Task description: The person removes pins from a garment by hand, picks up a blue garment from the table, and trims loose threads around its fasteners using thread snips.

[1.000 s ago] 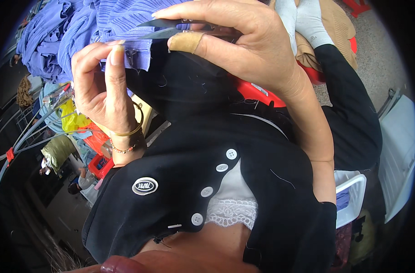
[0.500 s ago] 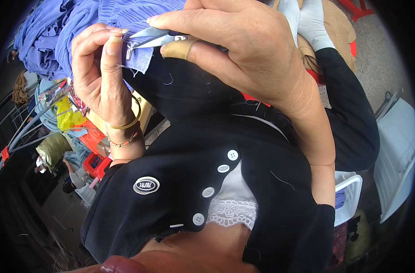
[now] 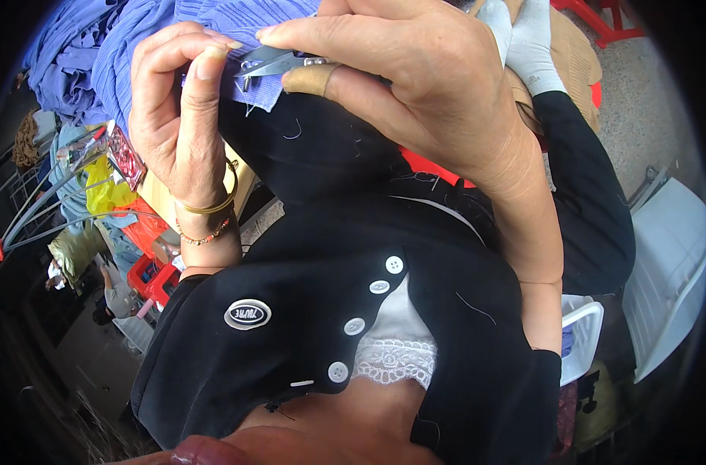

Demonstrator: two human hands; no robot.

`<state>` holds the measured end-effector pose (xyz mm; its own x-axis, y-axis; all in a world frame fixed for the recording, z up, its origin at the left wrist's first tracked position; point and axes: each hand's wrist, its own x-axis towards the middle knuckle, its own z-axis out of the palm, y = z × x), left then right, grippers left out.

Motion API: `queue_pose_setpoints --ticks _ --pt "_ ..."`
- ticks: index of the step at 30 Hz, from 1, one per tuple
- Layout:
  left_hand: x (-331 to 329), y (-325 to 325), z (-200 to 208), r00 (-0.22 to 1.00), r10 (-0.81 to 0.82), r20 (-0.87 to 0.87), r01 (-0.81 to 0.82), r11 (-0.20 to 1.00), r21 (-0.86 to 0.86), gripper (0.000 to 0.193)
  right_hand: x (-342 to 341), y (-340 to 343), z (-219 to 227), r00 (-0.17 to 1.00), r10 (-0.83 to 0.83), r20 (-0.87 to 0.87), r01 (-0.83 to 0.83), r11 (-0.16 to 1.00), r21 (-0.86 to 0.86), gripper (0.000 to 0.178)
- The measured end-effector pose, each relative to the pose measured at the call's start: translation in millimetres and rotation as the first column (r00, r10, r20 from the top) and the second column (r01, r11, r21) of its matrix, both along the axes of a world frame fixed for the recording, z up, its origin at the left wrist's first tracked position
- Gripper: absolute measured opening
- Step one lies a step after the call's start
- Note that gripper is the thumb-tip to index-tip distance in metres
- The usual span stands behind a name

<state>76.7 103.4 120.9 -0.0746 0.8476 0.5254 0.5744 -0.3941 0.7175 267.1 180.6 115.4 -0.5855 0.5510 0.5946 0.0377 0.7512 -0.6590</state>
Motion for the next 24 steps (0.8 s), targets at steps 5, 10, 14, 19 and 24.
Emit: queue_pose_setpoints --ticks 5,10,14,19,24 --pt "1.1 -1.2 0.6 1.000 0.019 -0.005 -0.019 1.000 -0.004 0.006 -1.9 0.8 -5.8 0.999 -0.012 -0.035 0.015 0.998 0.064 0.037" --pt "-1.0 0.9 -2.5 0.994 0.024 -0.105 -0.024 1.000 0.009 0.006 -3.9 1.7 -10.8 0.989 -0.009 -0.151 0.017 0.999 0.051 0.034" --pt "0.2 -1.7 -7.3 0.996 0.071 0.048 -0.080 0.971 0.223 0.010 2.7 4.3 -16.8 0.995 -0.037 -0.091 0.040 0.999 0.035 0.033" --pt "-14.0 -22.6 -10.6 0.930 0.131 -0.344 -0.053 0.972 0.227 0.030 12.1 4.4 -19.1 0.987 -0.124 -0.097 0.116 0.990 -0.086 0.033" --pt "-6.6 -29.6 -16.5 0.908 0.194 -0.371 -0.109 0.965 0.238 0.054 14.9 0.1 -17.0 0.987 -0.153 -0.050 0.149 0.986 -0.069 0.035"
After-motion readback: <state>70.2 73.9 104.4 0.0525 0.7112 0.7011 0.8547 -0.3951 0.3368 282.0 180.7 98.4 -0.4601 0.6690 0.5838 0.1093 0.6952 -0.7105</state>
